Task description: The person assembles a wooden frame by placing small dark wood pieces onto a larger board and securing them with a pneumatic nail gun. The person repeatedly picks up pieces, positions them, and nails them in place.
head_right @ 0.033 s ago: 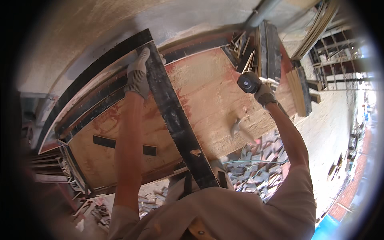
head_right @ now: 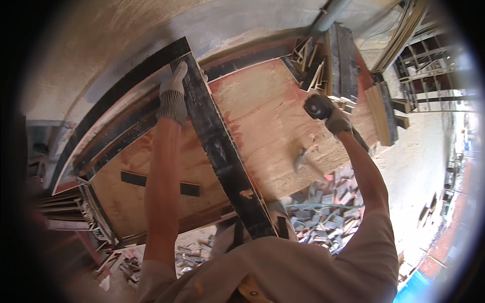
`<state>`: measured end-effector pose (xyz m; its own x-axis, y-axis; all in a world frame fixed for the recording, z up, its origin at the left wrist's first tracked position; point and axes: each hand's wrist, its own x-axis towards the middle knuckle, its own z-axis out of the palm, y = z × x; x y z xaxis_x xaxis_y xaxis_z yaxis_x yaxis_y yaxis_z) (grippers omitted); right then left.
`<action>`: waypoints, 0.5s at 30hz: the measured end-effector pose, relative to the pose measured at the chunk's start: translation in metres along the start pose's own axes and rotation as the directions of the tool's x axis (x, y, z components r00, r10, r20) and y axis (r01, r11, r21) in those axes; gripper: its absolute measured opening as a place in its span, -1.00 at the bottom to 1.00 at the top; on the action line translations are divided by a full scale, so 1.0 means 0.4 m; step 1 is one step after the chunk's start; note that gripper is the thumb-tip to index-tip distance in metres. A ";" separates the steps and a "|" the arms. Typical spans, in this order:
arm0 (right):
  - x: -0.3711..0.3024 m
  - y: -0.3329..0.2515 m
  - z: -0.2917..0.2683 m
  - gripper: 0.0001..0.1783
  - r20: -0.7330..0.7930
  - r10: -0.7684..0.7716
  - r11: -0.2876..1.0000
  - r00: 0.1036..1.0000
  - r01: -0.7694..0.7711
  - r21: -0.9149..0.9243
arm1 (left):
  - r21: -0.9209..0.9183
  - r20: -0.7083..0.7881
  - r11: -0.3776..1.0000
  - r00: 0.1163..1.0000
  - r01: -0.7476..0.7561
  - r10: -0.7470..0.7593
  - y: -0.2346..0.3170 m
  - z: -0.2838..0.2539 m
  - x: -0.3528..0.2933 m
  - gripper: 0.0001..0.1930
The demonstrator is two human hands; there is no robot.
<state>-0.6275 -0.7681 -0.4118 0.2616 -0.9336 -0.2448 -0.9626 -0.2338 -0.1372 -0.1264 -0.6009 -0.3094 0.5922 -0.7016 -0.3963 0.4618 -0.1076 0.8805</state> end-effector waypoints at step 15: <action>-0.341 0.164 0.511 0.18 0.077 0.256 0.965 0.964 -0.251 -0.075 | -0.424 0.360 0.887 0.933 0.181 -0.018 0.031 0.038 -0.099 -0.62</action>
<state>-0.7119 -0.6006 -0.5836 0.0106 -0.9387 -0.3446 -0.9999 -0.0117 0.0011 -0.1539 -0.5851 -0.2788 0.3064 -0.9059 -0.2923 0.7971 0.0762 0.5991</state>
